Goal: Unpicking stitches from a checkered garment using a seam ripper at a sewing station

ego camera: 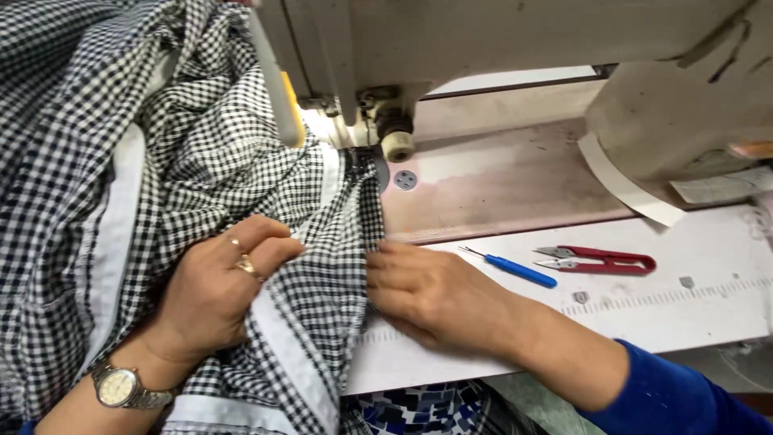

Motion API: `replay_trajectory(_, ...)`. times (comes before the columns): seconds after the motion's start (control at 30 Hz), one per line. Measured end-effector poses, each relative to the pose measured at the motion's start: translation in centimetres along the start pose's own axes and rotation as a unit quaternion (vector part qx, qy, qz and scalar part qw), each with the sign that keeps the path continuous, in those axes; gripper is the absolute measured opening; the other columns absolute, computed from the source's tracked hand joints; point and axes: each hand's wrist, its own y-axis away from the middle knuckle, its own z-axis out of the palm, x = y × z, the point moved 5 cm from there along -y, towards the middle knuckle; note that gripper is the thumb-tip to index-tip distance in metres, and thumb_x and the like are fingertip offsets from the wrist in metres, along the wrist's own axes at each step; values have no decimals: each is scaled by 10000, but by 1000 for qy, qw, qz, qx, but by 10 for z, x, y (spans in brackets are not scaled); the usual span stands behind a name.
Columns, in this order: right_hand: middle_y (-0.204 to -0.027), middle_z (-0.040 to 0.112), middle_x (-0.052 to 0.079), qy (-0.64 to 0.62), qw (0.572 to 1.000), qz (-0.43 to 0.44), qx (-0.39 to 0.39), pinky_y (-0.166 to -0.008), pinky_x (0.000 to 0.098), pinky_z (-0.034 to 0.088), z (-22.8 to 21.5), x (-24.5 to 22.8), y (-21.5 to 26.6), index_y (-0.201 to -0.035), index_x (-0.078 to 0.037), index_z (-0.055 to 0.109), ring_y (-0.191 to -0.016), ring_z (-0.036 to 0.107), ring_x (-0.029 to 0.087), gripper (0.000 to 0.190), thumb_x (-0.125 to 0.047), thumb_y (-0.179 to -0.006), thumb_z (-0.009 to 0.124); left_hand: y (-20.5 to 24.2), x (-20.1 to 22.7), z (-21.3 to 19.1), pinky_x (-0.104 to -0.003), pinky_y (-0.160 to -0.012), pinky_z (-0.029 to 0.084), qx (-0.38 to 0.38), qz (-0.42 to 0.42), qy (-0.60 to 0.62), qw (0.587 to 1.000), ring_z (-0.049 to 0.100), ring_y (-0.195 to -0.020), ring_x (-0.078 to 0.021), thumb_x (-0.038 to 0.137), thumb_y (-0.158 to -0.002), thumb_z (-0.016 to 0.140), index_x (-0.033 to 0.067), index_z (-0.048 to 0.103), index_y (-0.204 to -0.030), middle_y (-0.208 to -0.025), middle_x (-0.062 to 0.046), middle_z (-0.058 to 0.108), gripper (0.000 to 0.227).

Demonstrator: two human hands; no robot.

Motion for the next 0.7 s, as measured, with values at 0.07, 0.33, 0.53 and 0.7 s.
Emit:
replay_trajectory(0.07,-1002,659,209,-40,999,-2,-12,-1008,474,461,-2,-6,3,-895,77,607,-1007,620,388,140,-15,-936,509,-4,5,-4,-362,-753,523,-1,8,-1,1000,629,-896,-275,97,-903,509,39,610,-1035,-1021,-129,597,176)
replay_trajectory(0.33,-900,768,83,-234,942,232,62,-807,301,628,-17,24,13,-895,-43,713,-847,749,175,334,-10,-733,423,6,3,-4,-443,-791,546,26,45,9,999,637,-881,-337,207,-937,446,-39,620,-1036,-999,-194,591,317)
replay_trajectory(0.53,-888,664,9,-169,892,420,-8,-667,217,531,3,58,8,-1007,-109,666,-741,596,100,147,-136,-867,632,13,-1,2,-405,-713,532,16,25,-4,1000,657,-888,-307,260,-937,441,7,623,-1030,-1012,-155,615,325)
replay_trajectory(0.7,-868,570,56,-34,942,328,-60,-552,401,473,26,48,-6,-898,-84,544,-705,574,240,146,-150,-826,653,14,-3,4,-409,-732,525,11,22,-9,1000,652,-907,-311,229,-938,434,7,625,-1035,-1025,-153,616,309)
